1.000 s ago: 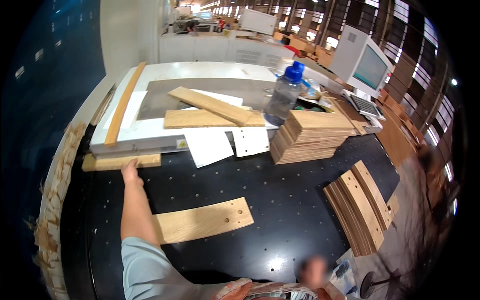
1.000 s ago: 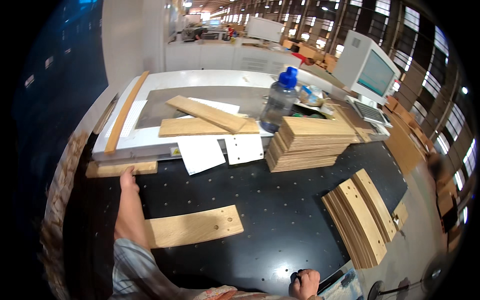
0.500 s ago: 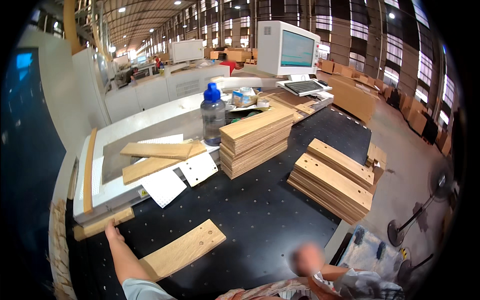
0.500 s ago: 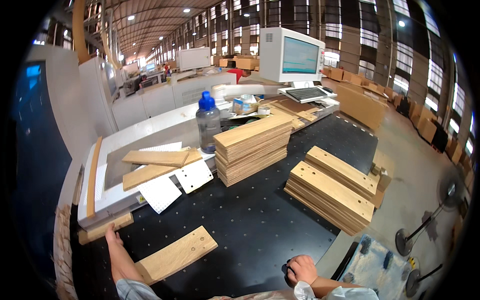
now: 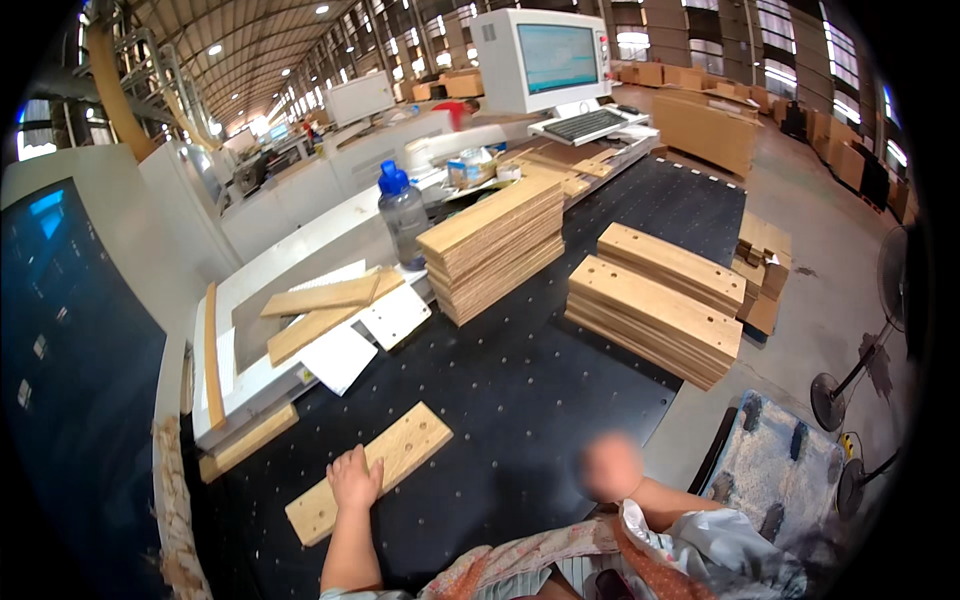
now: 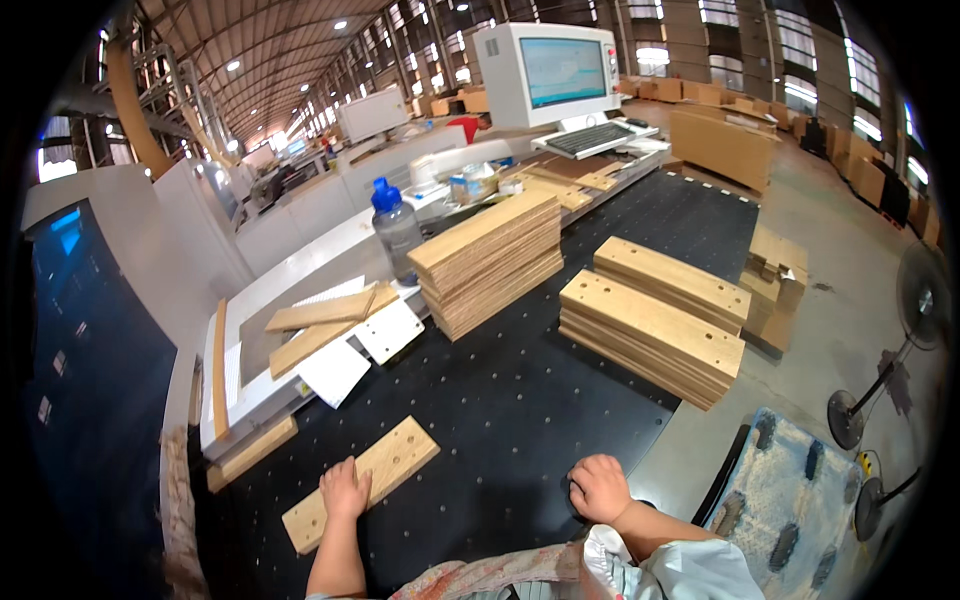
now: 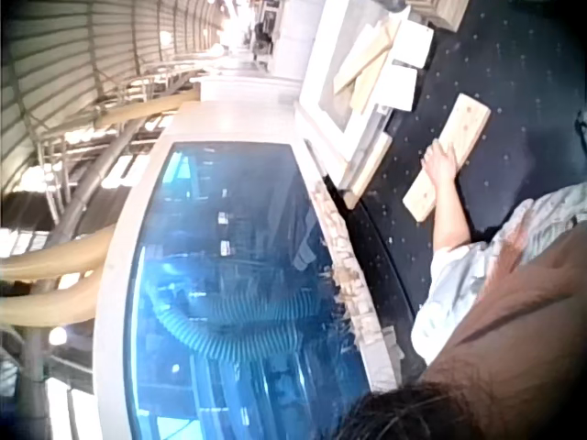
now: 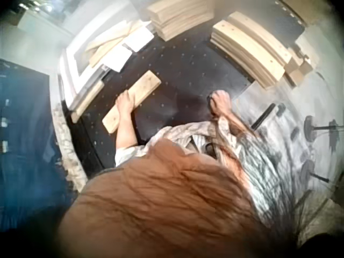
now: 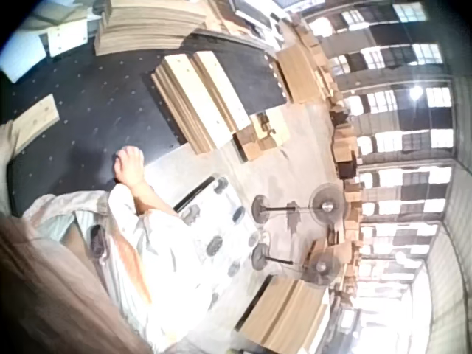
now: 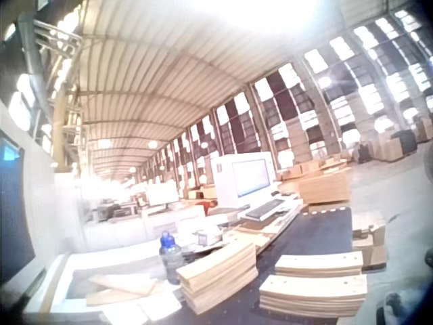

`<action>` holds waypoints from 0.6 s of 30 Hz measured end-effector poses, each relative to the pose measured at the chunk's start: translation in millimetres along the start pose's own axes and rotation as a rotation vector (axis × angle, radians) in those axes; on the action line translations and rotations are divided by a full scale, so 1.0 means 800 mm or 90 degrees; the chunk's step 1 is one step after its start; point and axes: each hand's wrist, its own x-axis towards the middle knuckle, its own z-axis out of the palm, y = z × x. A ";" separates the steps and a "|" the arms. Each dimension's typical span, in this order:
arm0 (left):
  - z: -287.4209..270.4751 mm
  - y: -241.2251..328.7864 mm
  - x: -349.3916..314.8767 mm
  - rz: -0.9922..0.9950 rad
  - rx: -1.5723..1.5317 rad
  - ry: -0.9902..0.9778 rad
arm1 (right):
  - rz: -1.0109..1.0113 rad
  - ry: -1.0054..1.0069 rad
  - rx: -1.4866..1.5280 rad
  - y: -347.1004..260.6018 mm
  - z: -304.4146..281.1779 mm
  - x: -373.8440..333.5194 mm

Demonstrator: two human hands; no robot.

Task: The person assembles small wooden parts by hand on a workbench. They pick up pieces, align them, and insert small fasteners into pre-drilled holes, then stack the assembled units. The person also uses a handheld air nozzle to blow away debris from the work surface.

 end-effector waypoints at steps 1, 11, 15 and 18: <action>0.004 -0.003 0.000 0.005 -0.008 0.018 | 0.004 0.004 0.001 0.001 0.004 0.000; -0.014 -0.006 -0.004 0.066 0.048 -0.141 | -0.023 0.107 0.120 -0.035 -0.046 0.019; -0.020 0.008 -0.019 0.114 0.079 -0.164 | -0.024 0.107 0.120 -0.026 -0.031 0.009; -0.021 0.024 -0.041 0.117 0.076 -0.153 | -0.028 0.119 0.122 -0.025 -0.028 0.006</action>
